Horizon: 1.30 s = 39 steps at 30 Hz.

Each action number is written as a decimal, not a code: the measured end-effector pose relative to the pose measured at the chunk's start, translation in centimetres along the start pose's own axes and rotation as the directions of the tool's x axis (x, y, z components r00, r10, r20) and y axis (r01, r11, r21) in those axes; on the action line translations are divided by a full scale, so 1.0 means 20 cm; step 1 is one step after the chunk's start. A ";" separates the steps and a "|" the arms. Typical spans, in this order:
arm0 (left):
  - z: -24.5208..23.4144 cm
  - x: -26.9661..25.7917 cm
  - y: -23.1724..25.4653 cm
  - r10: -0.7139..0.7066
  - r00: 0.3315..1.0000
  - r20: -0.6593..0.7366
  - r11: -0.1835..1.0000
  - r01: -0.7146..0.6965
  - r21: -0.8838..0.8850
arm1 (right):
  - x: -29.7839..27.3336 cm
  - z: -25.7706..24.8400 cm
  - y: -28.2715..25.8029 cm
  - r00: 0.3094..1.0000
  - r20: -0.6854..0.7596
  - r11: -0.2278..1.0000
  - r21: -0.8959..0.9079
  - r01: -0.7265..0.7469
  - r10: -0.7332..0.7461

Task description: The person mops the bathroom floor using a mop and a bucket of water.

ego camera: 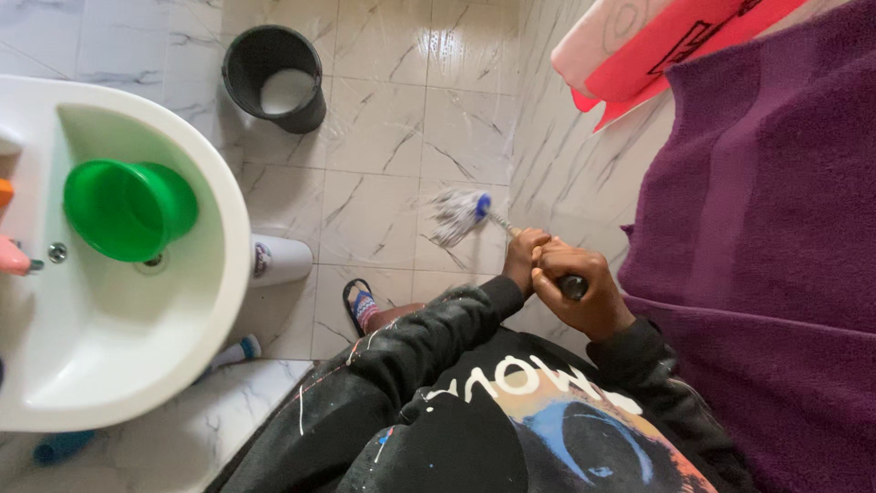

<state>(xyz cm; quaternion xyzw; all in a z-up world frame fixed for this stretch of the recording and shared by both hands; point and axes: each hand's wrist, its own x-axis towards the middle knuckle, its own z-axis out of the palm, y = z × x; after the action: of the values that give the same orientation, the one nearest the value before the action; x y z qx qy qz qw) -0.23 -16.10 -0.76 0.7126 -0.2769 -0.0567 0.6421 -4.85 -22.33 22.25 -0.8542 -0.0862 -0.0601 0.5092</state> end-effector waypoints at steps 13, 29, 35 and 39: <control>0.11 0.14 0.00 -0.013 0.937 0.349 0.993 -0.030 0.117 | -0.11 -0.04 0.07 0.896 -0.369 0.964 0.000 -0.264 0.246; -0.14 0.01 0.11 -0.266 0.560 0.784 0.957 0.054 0.286 | -0.24 0.39 -0.07 0.523 -0.736 0.875 0.482 -0.041 0.430; -0.28 -0.18 -0.01 -0.191 0.514 0.836 0.950 -0.116 0.289 | -0.40 0.67 -0.05 0.470 -0.745 0.798 0.588 0.131 0.472; -0.40 -0.19 -0.18 -0.142 0.478 0.867 0.916 -0.268 0.298 | -0.38 0.91 0.00 0.352 -0.772 0.760 0.616 0.208 0.530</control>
<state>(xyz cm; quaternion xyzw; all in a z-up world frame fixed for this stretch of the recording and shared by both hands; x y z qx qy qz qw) 1.23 -7.20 -3.96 0.6853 -0.5971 -0.3305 0.2542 -12.00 -6.99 12.12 -0.4510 0.2912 -0.4402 0.7197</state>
